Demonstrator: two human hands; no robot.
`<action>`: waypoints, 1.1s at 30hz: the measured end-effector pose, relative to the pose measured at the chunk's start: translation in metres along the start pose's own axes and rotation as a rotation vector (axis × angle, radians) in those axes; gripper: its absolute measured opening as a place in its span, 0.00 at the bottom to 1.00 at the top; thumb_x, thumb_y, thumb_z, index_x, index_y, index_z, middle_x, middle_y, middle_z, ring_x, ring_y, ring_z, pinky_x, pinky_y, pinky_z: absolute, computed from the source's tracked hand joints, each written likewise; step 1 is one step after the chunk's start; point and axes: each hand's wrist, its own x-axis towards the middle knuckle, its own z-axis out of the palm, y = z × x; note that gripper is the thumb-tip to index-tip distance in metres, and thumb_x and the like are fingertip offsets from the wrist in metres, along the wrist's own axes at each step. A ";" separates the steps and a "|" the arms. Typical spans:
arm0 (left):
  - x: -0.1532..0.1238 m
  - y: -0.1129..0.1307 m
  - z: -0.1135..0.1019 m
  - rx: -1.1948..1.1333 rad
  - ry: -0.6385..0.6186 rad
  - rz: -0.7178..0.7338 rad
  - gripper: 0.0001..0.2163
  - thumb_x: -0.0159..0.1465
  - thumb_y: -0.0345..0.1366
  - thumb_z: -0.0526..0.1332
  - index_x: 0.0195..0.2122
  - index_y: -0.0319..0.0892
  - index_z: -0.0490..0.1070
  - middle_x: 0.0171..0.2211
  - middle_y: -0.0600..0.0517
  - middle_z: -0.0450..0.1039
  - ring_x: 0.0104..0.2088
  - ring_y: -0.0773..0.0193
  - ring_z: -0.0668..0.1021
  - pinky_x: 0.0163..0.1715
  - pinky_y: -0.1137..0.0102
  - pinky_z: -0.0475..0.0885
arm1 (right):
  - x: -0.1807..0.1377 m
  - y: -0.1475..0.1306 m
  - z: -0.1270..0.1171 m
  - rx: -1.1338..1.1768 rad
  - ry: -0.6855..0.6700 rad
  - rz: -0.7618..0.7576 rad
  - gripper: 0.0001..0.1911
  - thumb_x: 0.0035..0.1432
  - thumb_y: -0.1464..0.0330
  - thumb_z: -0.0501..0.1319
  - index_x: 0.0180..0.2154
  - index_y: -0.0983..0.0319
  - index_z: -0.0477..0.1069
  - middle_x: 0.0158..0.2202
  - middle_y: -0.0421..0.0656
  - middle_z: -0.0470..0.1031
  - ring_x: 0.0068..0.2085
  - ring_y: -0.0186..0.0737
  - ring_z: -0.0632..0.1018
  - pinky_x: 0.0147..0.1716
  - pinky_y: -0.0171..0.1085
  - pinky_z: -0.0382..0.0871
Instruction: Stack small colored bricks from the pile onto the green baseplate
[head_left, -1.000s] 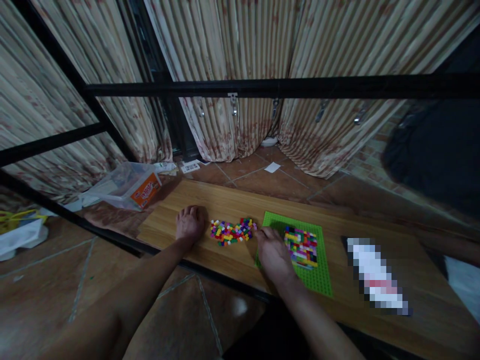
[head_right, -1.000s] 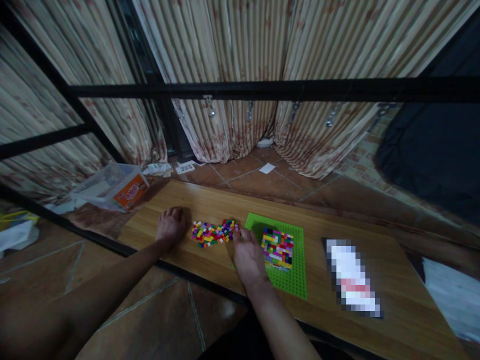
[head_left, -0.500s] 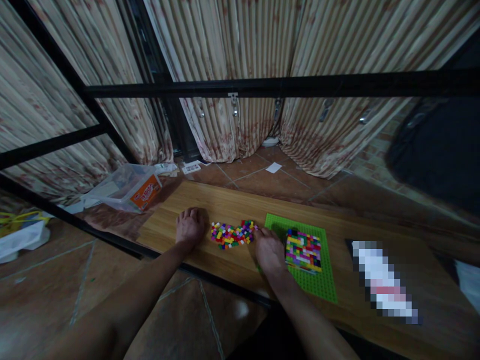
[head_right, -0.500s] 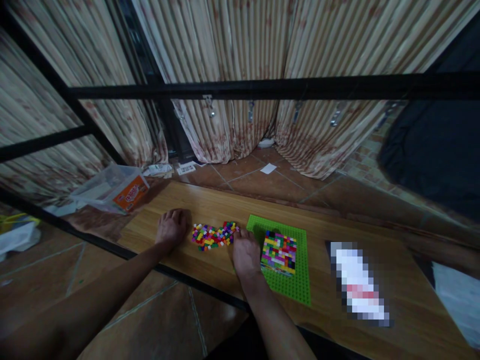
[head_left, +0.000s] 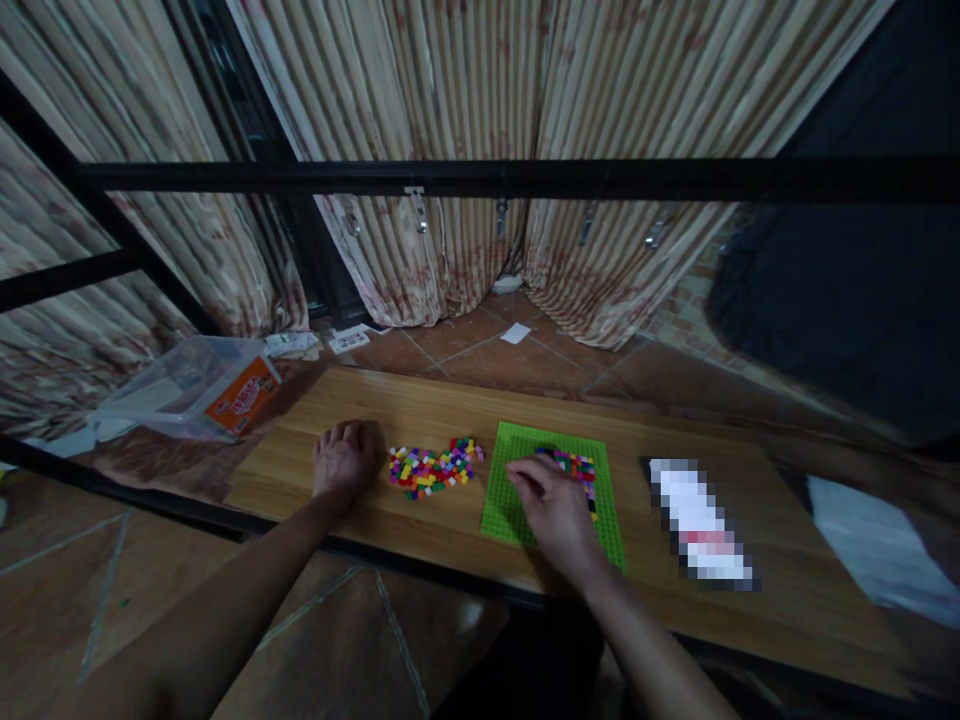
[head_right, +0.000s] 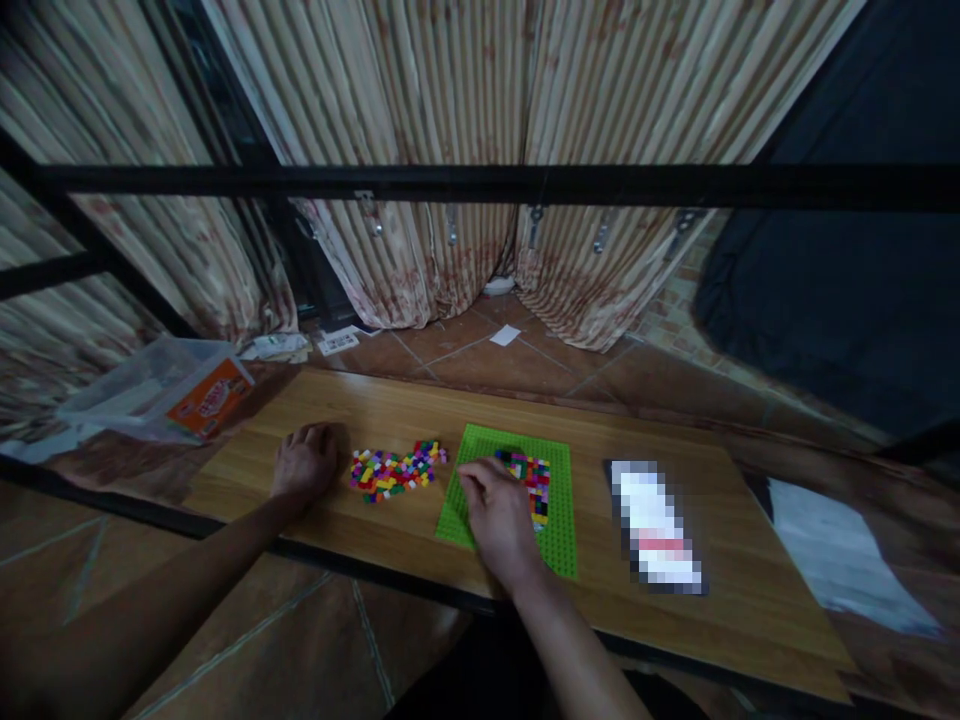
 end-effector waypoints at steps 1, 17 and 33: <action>0.000 0.000 -0.001 0.004 -0.002 -0.002 0.19 0.66 0.40 0.48 0.53 0.40 0.70 0.55 0.42 0.71 0.54 0.48 0.70 0.54 0.55 0.64 | 0.000 0.004 -0.006 0.090 0.041 0.068 0.08 0.60 0.66 0.60 0.35 0.59 0.78 0.34 0.42 0.78 0.37 0.38 0.78 0.38 0.38 0.72; 0.002 -0.001 -0.003 0.019 -0.028 -0.002 0.21 0.66 0.42 0.46 0.53 0.39 0.69 0.55 0.40 0.70 0.55 0.46 0.70 0.55 0.54 0.64 | -0.006 0.012 -0.045 0.725 0.156 0.510 0.15 0.41 0.61 0.73 0.33 0.59 0.80 0.35 0.41 0.81 0.32 0.34 0.78 0.36 0.37 0.74; 0.001 -0.001 0.001 0.008 0.005 0.007 0.20 0.66 0.41 0.47 0.53 0.39 0.69 0.54 0.40 0.71 0.53 0.46 0.70 0.54 0.54 0.64 | 0.000 0.030 -0.029 -0.236 0.051 -0.066 0.13 0.63 0.68 0.55 0.36 0.58 0.79 0.39 0.45 0.79 0.42 0.41 0.78 0.45 0.41 0.71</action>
